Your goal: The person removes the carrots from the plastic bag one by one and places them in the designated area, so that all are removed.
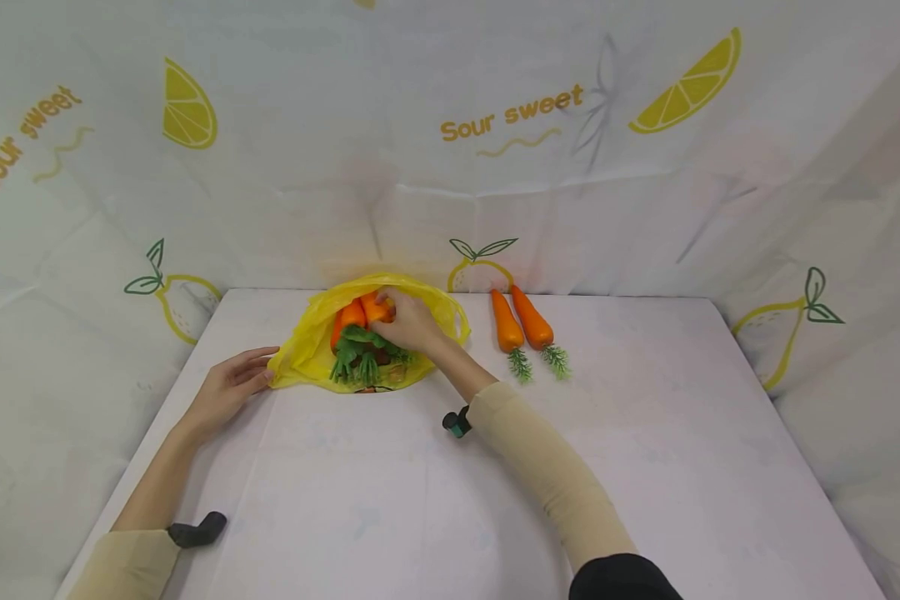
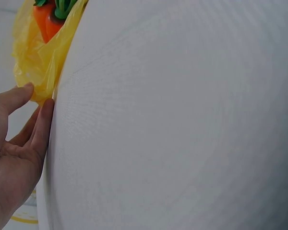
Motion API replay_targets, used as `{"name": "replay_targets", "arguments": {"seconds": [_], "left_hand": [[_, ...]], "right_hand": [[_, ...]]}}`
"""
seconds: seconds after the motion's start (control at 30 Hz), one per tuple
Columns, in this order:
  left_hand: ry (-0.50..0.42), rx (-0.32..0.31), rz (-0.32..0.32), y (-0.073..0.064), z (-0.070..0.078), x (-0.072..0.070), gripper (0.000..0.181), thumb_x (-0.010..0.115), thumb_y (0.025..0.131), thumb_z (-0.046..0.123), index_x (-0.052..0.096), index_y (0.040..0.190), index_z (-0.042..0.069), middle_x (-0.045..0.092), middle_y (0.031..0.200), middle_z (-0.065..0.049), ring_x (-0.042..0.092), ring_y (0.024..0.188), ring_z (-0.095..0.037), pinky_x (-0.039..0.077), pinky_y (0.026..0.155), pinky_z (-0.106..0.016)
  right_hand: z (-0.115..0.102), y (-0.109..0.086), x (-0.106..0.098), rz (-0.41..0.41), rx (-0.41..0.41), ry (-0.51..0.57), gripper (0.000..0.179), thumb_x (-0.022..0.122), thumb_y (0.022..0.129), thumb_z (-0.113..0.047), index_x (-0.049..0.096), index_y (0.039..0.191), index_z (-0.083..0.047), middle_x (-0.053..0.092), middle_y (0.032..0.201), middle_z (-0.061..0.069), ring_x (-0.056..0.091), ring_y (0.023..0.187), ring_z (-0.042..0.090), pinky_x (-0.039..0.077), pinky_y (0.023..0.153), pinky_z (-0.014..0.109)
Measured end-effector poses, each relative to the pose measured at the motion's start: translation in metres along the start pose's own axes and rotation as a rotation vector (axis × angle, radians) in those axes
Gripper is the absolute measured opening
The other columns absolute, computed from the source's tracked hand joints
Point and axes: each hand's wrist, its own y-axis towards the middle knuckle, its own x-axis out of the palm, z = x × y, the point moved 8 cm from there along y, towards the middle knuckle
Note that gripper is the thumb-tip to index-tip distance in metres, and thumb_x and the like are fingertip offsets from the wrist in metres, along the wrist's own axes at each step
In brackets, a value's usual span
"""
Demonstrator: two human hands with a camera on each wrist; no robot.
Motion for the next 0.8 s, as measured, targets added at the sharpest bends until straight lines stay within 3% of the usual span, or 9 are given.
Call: {"name": "replay_targets", "arguments": {"seconds": [0.3, 0.8], "left_hand": [[0.004, -0.007, 0.003, -0.001, 0.000, 0.000, 0.047, 0.069, 0.108, 0.021, 0.061, 0.153, 0.009, 0.066, 0.148, -0.026, 0.066, 0.110, 0.009, 0.056, 0.093, -0.008], [0.009, 0.004, 0.002, 0.000, 0.000, 0.000, 0.047, 0.070, 0.108, 0.021, 0.062, 0.153, 0.009, 0.067, 0.146, -0.026, 0.066, 0.110, 0.008, 0.056, 0.092, -0.008]], "right_hand": [[0.003, -0.003, -0.006, -0.003, 0.029, 0.026, 0.042, 0.074, 0.101, -0.022, 0.064, 0.139, -0.008, 0.072, 0.136, 0.018, 0.071, 0.121, 0.033, 0.064, 0.097, 0.043], [0.011, -0.017, -0.032, 0.013, 0.034, 0.076, 0.040, 0.072, 0.098, -0.026, 0.066, 0.136, -0.012, 0.072, 0.135, 0.018, 0.071, 0.121, 0.035, 0.065, 0.092, 0.046]]}}
